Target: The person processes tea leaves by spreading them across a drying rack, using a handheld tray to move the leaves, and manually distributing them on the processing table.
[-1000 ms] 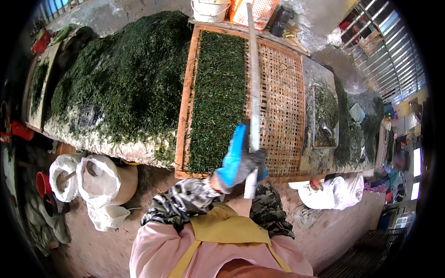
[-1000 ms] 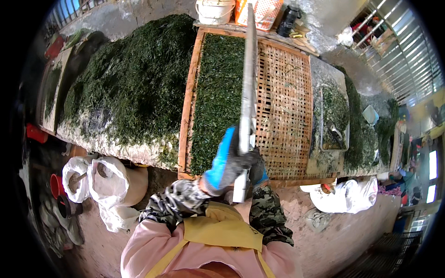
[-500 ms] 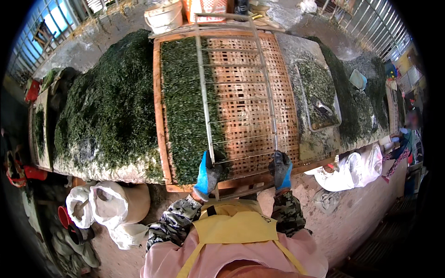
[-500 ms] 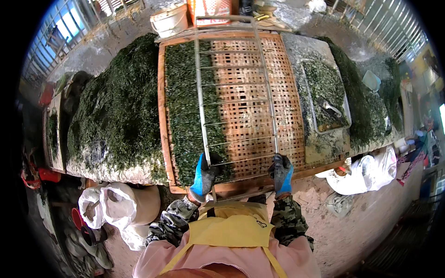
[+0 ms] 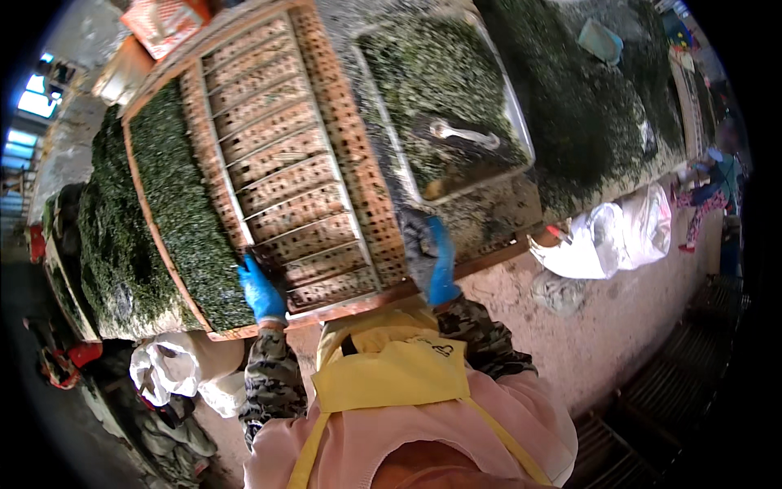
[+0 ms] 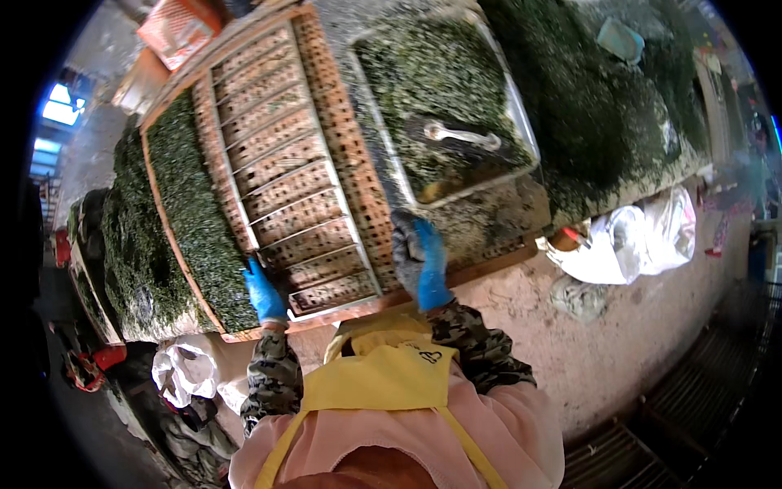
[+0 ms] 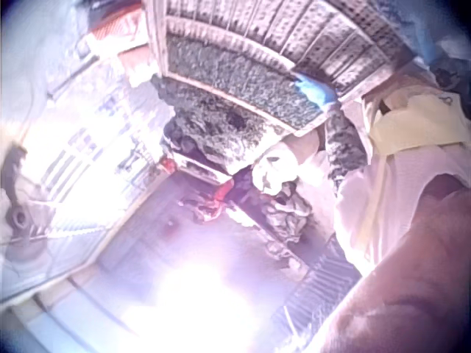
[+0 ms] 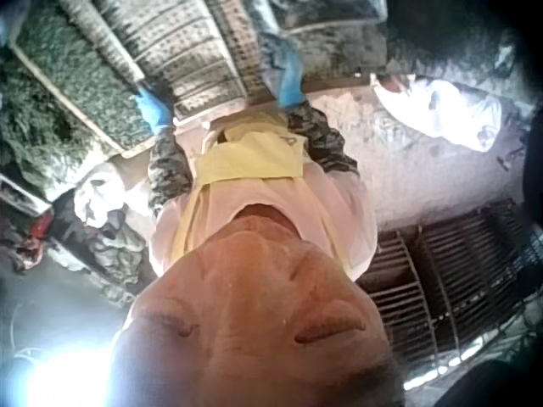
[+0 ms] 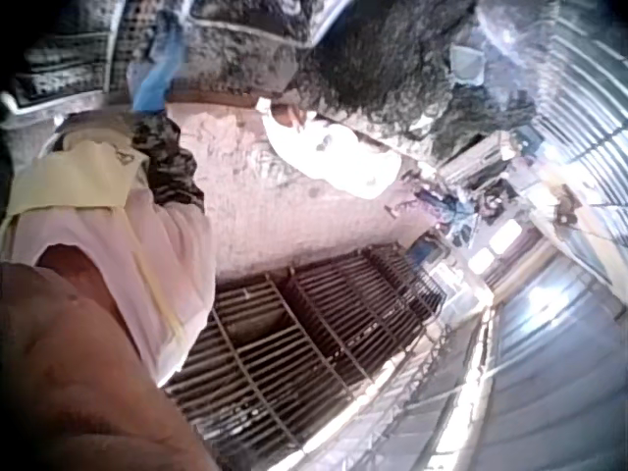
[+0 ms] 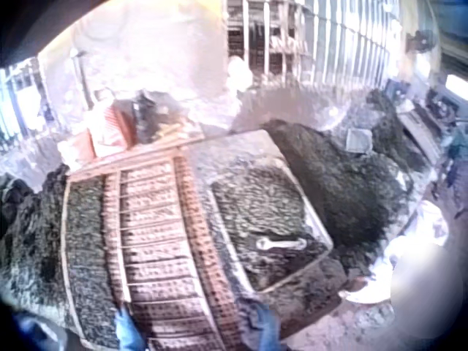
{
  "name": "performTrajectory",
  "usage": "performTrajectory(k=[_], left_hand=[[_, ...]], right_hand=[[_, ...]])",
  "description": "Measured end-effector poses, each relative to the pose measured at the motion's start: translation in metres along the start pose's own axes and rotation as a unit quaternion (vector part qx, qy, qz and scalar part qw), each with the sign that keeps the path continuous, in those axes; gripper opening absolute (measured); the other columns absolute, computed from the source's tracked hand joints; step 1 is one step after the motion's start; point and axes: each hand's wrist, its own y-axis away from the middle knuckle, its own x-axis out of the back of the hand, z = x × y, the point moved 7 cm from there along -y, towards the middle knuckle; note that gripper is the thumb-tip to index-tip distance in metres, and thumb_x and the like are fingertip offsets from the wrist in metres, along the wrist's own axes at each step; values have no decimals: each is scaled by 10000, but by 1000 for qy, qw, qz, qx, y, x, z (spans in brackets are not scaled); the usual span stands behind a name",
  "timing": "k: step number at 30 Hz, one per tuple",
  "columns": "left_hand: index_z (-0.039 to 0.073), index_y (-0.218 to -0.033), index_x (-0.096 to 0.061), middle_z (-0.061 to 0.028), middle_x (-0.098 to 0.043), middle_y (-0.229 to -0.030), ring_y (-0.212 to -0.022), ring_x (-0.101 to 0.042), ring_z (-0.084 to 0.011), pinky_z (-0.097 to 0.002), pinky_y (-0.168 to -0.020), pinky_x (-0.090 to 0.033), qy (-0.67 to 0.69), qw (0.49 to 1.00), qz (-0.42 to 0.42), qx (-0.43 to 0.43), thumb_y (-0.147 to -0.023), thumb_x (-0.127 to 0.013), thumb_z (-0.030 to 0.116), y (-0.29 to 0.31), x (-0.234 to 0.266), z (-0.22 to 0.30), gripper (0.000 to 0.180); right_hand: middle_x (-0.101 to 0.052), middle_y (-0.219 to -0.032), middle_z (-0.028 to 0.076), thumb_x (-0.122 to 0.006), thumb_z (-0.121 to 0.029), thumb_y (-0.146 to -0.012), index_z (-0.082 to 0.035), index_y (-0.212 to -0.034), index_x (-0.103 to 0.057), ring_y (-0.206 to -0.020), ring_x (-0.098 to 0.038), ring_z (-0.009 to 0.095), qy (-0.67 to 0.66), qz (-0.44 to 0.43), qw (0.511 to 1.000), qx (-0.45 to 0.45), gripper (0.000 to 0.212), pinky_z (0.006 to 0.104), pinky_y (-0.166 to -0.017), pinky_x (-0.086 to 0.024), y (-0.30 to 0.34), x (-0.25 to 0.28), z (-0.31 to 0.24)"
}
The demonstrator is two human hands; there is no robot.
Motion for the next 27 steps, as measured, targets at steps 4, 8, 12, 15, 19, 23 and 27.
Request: performTrajectory(k=[4,8,12,15,19,23,27], left_hand=[[62,-1475,-420,-106,-462,-1462,-1272,-496,-221,-363,-1016,-440,192,981,6,-24,-890,-530,-92,2,12,109,615],[86,-1523,-345,-93,-445,-1481,-1266,-498,-208,-311,-1003,-454,525,836,-154,31,-973,-463,-56,19,-77,204,581],[5,-1405,-452,-99,-567,-1267,-1101,-556,-184,-346,-946,-472,602,765,-180,144,-1021,-559,250,14,-139,234,468],[-13,-1299,-542,-70,-618,-1109,-946,-569,-149,-319,-832,-483,578,787,-151,152,-1014,-561,279,6,-139,236,409],[-18,-1070,-632,-27,-624,-865,-725,-538,-108,-304,-636,-456,536,809,-173,171,-1009,-560,318,-16,-131,244,349],[84,-935,-582,40,-558,-772,-641,-483,-64,-243,-566,-399,639,683,-226,273,-1012,-574,377,-39,-123,220,302],[128,-888,-578,47,-512,-701,-593,-458,-67,-255,-518,-376,679,663,-256,183,-1008,-546,435,-115,-121,245,332]], right_hand=[[-555,-1304,183,-588,-148,-939,19,-1359,-499,-1133,-563,344,584,213,730,282,461,429,-930,-477,-20,67,-157],[-525,-1355,223,-540,-236,-978,-6,-1385,-469,-1139,-548,433,767,260,562,170,472,508,-927,-459,-62,216,-176],[-639,-1198,197,-565,-314,-985,-33,-1298,-570,-1047,-622,374,606,214,764,55,421,427,-869,-495,-93,301,-158],[-676,-896,77,-586,-325,-990,-20,-1061,-660,-829,-611,194,567,223,790,69,321,328,-763,-485,-112,291,-168],[-588,-853,1,-564,-337,-1007,-31,-959,-630,-772,-477,109,467,186,864,-17,317,291,-697,-433,-117,309,-172],[-654,-1128,27,-500,-394,-1039,-47,-1302,-588,-975,-559,145,413,135,899,-49,444,312,-887,-446,-97,263,-200],[-604,-1309,143,-439,-287,-1046,-3,-1362,-532,-1161,-567,246,586,-14,810,5,435,358,-1007,-423,-89,215,-243]])
